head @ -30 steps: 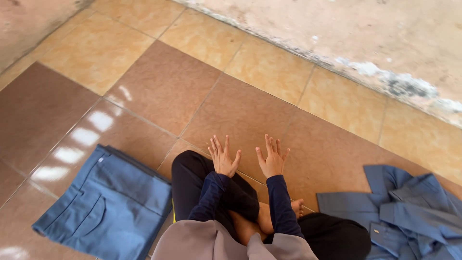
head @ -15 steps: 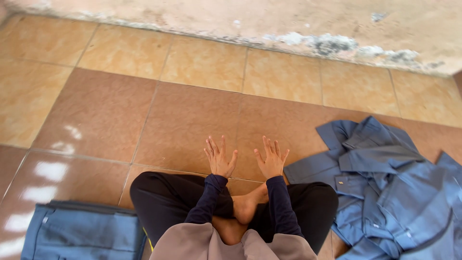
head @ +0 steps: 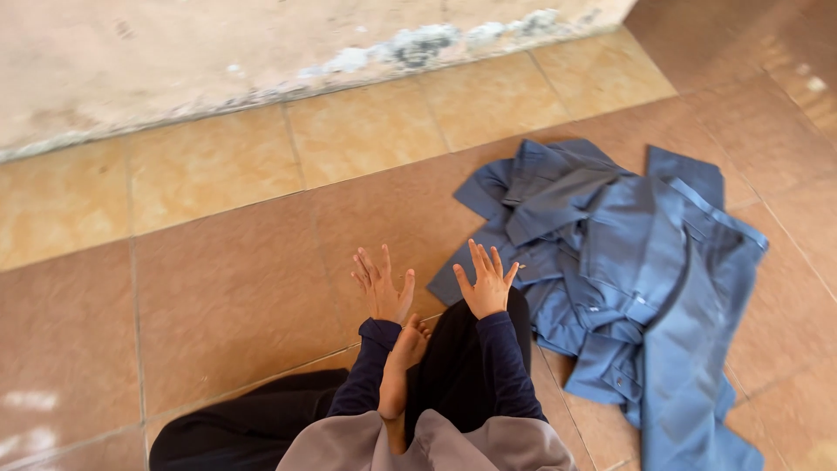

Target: Folding trousers into neat rectangles on the floor in a sewing factory environment.

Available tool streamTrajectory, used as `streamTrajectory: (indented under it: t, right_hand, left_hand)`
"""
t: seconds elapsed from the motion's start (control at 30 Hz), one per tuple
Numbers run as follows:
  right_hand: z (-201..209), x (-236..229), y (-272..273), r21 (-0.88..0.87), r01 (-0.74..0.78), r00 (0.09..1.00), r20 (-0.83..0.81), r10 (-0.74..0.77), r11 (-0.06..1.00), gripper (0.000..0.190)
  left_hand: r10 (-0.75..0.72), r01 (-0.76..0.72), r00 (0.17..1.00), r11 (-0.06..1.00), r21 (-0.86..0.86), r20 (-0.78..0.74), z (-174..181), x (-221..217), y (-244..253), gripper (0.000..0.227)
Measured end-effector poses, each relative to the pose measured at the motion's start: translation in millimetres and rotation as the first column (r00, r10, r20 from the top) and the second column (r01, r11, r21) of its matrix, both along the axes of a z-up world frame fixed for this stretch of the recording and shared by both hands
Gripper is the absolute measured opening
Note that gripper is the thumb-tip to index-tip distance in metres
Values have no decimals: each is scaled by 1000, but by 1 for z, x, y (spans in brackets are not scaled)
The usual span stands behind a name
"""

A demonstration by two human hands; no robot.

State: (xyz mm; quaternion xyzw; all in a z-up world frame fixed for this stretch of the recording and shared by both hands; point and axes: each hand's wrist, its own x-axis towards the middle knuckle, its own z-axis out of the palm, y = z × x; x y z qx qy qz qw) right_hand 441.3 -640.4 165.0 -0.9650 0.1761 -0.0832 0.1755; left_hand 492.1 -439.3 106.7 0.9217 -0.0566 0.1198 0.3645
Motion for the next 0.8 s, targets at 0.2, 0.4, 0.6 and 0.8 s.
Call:
streamTrajectory:
  t: [0.2, 0.4, 0.6, 0.8]
  right_hand:
    - [1, -34, -63, 12, 171, 984, 50, -172, 985, 67]
    - [14, -64, -103, 11, 357, 931, 76, -356, 934, 65]
    - [17, -100, -137, 5, 480, 873, 92, -478, 877, 64]
    - [23, -133, -159, 41, 568, 819, 68, -570, 822, 64]
  left_hand:
    - [-181, 181, 983, 983, -43, -6, 19, -6, -71, 83]
    - [-332, 332, 943, 941, -64, 9, 27, -22, -140, 82]
    - [-468, 468, 884, 882, -52, 28, 29, -48, -203, 84]
    - [-578, 578, 815, 811, -86, 32, 32, -86, -249, 83]
